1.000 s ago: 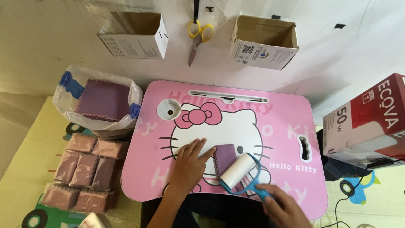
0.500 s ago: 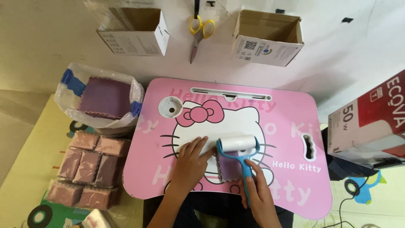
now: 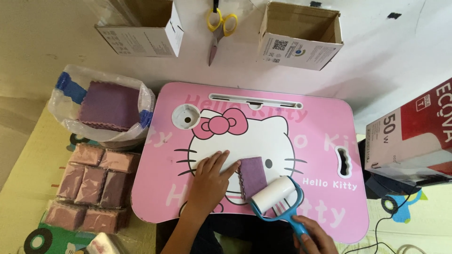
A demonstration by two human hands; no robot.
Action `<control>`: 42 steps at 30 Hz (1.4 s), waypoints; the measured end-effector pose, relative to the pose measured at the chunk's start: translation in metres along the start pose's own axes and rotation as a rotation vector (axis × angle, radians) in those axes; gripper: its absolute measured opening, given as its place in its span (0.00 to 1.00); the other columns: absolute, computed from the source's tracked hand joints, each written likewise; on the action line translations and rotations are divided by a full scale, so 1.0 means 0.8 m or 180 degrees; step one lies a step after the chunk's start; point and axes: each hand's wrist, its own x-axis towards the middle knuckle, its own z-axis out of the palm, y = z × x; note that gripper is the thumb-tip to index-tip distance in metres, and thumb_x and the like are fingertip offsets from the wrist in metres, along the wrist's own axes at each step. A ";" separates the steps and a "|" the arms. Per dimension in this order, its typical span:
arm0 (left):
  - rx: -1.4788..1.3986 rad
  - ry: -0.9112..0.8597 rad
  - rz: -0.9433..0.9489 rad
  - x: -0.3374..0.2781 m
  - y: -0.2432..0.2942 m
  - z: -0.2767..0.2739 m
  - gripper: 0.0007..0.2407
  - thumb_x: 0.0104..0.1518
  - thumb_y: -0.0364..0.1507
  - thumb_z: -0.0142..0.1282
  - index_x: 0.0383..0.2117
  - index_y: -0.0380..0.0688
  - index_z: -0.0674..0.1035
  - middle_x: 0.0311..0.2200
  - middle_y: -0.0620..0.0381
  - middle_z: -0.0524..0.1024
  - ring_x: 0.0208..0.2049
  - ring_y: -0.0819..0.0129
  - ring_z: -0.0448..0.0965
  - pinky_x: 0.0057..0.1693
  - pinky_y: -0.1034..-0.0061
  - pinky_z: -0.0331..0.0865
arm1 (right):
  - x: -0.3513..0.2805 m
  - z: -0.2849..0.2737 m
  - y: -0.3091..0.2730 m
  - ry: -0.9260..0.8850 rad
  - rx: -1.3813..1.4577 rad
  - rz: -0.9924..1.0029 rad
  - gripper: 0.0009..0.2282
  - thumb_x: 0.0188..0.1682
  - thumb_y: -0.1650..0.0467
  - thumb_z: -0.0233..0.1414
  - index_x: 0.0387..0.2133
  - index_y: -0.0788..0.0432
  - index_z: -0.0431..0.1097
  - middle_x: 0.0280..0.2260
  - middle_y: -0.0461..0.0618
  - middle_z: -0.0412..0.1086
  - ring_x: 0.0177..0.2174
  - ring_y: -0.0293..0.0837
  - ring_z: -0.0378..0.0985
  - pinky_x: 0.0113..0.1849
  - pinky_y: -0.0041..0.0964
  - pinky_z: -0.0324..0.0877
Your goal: Using a lint roller to clean small rectangular pieces of purple fabric on a small table.
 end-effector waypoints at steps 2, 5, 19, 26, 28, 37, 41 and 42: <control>0.0058 0.0060 0.0025 0.000 0.001 0.000 0.25 0.52 0.22 0.55 0.58 0.64 0.78 0.62 0.53 0.72 0.63 0.55 0.69 0.62 0.55 0.63 | 0.014 -0.010 -0.011 -0.0199 -0.0189 0.0055 0.19 0.49 0.70 0.51 0.53 0.55 0.78 0.22 0.66 0.77 0.13 0.48 0.67 0.20 0.37 0.60; 0.0080 -0.0012 0.0040 -0.001 0.001 -0.001 0.25 0.52 0.23 0.55 0.59 0.65 0.77 0.63 0.53 0.70 0.63 0.56 0.68 0.63 0.56 0.61 | 0.033 0.005 -0.070 -0.0365 -0.0186 0.0311 0.16 0.52 0.72 0.50 0.51 0.60 0.81 0.22 0.64 0.70 0.13 0.45 0.57 0.20 0.34 0.49; -0.0012 -0.0091 0.0034 0.003 0.001 -0.005 0.25 0.51 0.23 0.58 0.58 0.63 0.77 0.63 0.52 0.70 0.64 0.54 0.67 0.63 0.55 0.61 | 0.104 -0.001 -0.141 -0.1717 -0.0654 -0.0471 0.16 0.52 0.74 0.50 0.50 0.60 0.81 0.20 0.51 0.63 0.16 0.40 0.58 0.21 0.31 0.55; 0.0029 -0.0062 -0.0022 0.002 0.002 -0.001 0.26 0.52 0.22 0.55 0.60 0.66 0.76 0.63 0.53 0.70 0.64 0.55 0.67 0.63 0.54 0.61 | 0.096 -0.052 -0.095 -0.1107 -0.0729 0.0039 0.16 0.50 0.73 0.51 0.47 0.60 0.84 0.49 0.50 0.84 0.49 0.44 0.84 0.50 0.37 0.73; -0.0009 -0.0173 -0.0032 0.000 0.001 0.000 0.27 0.52 0.23 0.55 0.60 0.66 0.75 0.64 0.52 0.69 0.65 0.54 0.66 0.64 0.53 0.60 | 0.100 -0.049 -0.093 -0.1288 -0.0861 -0.0311 0.16 0.50 0.72 0.52 0.48 0.58 0.84 0.48 0.48 0.83 0.47 0.41 0.82 0.47 0.33 0.72; -0.0276 -0.0231 -0.0058 0.000 0.001 -0.003 0.22 0.58 0.23 0.51 0.60 0.59 0.75 0.65 0.53 0.68 0.65 0.52 0.65 0.64 0.53 0.59 | 0.108 0.031 -0.162 -0.1831 -0.1024 -0.0712 0.15 0.54 0.71 0.50 0.50 0.54 0.81 0.23 0.48 0.65 0.21 0.39 0.58 0.26 0.32 0.58; -0.0193 -0.0195 -0.0023 0.001 0.001 -0.006 0.19 0.61 0.26 0.51 0.60 0.59 0.75 0.64 0.53 0.69 0.64 0.52 0.66 0.63 0.53 0.60 | 0.109 0.024 -0.144 -0.1779 -0.1028 -0.0805 0.14 0.53 0.72 0.51 0.49 0.53 0.81 0.28 0.46 0.71 0.24 0.38 0.60 0.29 0.31 0.60; -0.0052 -0.0210 -0.0002 0.001 0.001 -0.005 0.22 0.57 0.26 0.54 0.60 0.61 0.75 0.64 0.53 0.69 0.65 0.53 0.66 0.64 0.54 0.60 | 0.105 0.020 -0.142 -0.1701 -0.1028 -0.0747 0.15 0.52 0.72 0.51 0.49 0.53 0.82 0.29 0.47 0.73 0.25 0.39 0.64 0.31 0.31 0.62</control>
